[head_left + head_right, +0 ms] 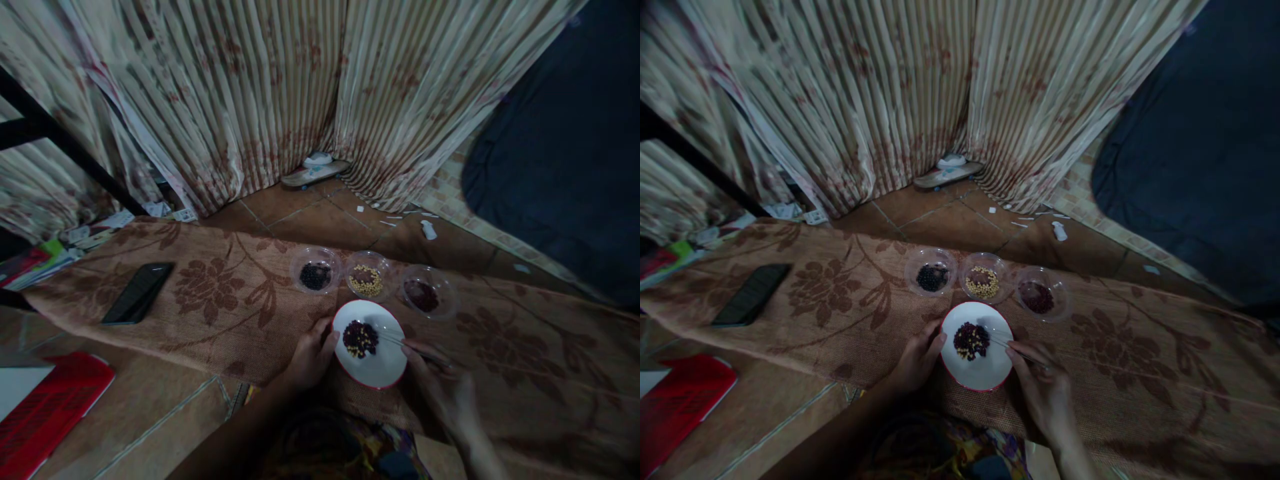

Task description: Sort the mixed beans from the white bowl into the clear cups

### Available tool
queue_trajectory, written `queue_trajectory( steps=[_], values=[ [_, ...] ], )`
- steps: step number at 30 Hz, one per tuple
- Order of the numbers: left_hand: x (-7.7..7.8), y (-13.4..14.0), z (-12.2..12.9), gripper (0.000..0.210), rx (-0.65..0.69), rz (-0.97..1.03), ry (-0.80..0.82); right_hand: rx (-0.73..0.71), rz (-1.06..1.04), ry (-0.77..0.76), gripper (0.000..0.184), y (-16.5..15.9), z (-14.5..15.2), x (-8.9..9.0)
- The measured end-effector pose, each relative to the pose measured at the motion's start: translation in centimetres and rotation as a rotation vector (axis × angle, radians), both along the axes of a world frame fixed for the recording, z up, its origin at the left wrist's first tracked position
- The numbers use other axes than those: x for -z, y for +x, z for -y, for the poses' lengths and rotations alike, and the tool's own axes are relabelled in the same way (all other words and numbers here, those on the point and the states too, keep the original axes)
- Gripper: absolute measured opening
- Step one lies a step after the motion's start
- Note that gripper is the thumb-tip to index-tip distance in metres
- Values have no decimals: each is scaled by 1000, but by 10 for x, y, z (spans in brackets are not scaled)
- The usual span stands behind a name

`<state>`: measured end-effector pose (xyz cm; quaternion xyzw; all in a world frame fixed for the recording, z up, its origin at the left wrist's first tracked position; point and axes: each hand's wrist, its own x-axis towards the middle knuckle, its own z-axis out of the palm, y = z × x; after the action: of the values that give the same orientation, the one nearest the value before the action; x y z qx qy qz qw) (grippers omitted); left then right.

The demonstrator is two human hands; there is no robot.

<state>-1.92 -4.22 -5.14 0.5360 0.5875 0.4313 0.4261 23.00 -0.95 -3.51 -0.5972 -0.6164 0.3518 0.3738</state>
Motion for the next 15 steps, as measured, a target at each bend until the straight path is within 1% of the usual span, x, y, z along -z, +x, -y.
queue_trajectory(
  steps=[7, 15],
  values=[
    [0, -1, 0, 35, 3, 11, -27, -49, 74, 36, 27, 1, -1, -1],
    [-2, -1, 0, 37, 7, 21, -19, -49, 51, 55, 27, -1, -2, -3]
  ],
)
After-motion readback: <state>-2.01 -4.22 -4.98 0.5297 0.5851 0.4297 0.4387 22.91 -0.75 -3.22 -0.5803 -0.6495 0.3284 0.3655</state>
